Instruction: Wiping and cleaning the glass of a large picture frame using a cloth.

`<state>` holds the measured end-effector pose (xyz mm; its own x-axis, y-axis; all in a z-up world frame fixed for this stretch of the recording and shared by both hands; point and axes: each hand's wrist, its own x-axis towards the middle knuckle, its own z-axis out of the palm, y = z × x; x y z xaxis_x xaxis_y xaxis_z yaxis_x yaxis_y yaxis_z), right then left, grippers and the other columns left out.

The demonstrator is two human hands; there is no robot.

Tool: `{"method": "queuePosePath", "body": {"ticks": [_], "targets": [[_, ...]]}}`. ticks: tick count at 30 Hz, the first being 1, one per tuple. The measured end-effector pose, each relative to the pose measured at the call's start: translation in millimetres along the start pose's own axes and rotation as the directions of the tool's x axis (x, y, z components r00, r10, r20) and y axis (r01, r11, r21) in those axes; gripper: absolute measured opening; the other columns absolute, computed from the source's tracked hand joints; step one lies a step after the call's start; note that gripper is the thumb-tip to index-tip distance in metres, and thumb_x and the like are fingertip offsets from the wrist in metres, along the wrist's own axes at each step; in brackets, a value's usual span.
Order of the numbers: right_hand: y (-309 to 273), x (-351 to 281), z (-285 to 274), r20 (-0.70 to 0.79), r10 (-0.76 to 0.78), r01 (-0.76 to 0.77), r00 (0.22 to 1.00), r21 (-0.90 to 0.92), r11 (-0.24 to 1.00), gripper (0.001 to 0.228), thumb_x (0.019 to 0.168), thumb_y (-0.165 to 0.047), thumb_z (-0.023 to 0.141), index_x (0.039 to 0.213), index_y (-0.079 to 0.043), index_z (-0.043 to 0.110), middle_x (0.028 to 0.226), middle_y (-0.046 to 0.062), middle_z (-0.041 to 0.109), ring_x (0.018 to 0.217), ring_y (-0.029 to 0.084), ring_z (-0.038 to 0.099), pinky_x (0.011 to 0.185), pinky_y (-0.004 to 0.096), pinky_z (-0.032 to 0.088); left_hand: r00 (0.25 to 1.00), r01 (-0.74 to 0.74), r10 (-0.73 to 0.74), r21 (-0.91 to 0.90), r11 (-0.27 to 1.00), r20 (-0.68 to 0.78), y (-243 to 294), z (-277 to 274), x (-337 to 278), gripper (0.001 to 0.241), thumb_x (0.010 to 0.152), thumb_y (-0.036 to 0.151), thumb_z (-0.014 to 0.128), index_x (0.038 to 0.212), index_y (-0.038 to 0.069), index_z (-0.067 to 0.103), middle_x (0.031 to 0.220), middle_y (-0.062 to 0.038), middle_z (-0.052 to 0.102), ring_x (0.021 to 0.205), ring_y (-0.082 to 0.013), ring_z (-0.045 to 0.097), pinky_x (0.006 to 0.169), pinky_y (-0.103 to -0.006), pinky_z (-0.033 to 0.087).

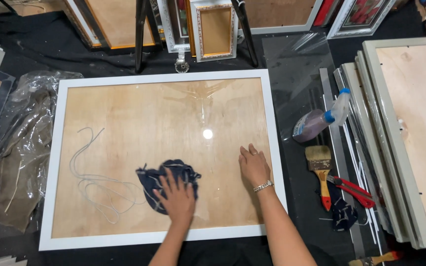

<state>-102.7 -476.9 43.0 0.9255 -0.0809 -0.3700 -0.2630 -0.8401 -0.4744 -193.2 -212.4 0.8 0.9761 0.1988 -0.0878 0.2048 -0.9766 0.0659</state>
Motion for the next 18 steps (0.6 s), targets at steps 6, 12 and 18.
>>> {"method": "queuePosePath", "body": {"ticks": [6,12,18], "targets": [[26.9,13.8,16.2,0.063,-0.124,0.127,0.990,-0.050,0.991,0.059,0.108,-0.042,0.028,0.150,-0.007,0.045,0.162,0.025,0.032,0.148,0.035,0.036,0.124,0.055,0.016,0.764,-0.602,0.642,-0.288,0.745,0.062,174.5,-3.6,-62.2,0.069,0.092,0.031,0.045,0.159,0.020,0.035,0.168,-0.012,0.024,0.155,-0.0480,0.005,0.110,-0.0843,-0.004],[-17.0,-16.6,-29.9,0.180,0.111,-0.095,0.977,-0.095,0.991,0.059,0.104,-0.052,0.024,0.158,-0.030,0.036,0.172,-0.005,0.019,0.155,0.040,0.020,0.118,0.071,0.012,0.372,-0.851,0.927,-0.414,0.323,-0.042,126.7,7.9,-67.8,0.049,0.110,0.042,0.032,0.139,0.020,0.064,0.161,-0.005,0.046,0.160,-0.0310,0.021,0.128,-0.0603,-0.006],[-9.7,-16.0,-18.2,0.115,0.073,-0.061,0.991,-0.111,0.992,0.060,0.102,-0.053,0.024,0.155,-0.028,0.039,0.170,-0.004,0.024,0.151,0.039,0.026,0.118,0.065,0.017,0.757,-0.652,0.645,-0.059,0.756,-0.100,-53.5,-21.4,-31.5,0.066,0.096,0.055,0.049,0.160,0.048,0.035,0.172,0.003,0.021,0.155,-0.0291,0.019,0.120,-0.0572,0.010]]}}
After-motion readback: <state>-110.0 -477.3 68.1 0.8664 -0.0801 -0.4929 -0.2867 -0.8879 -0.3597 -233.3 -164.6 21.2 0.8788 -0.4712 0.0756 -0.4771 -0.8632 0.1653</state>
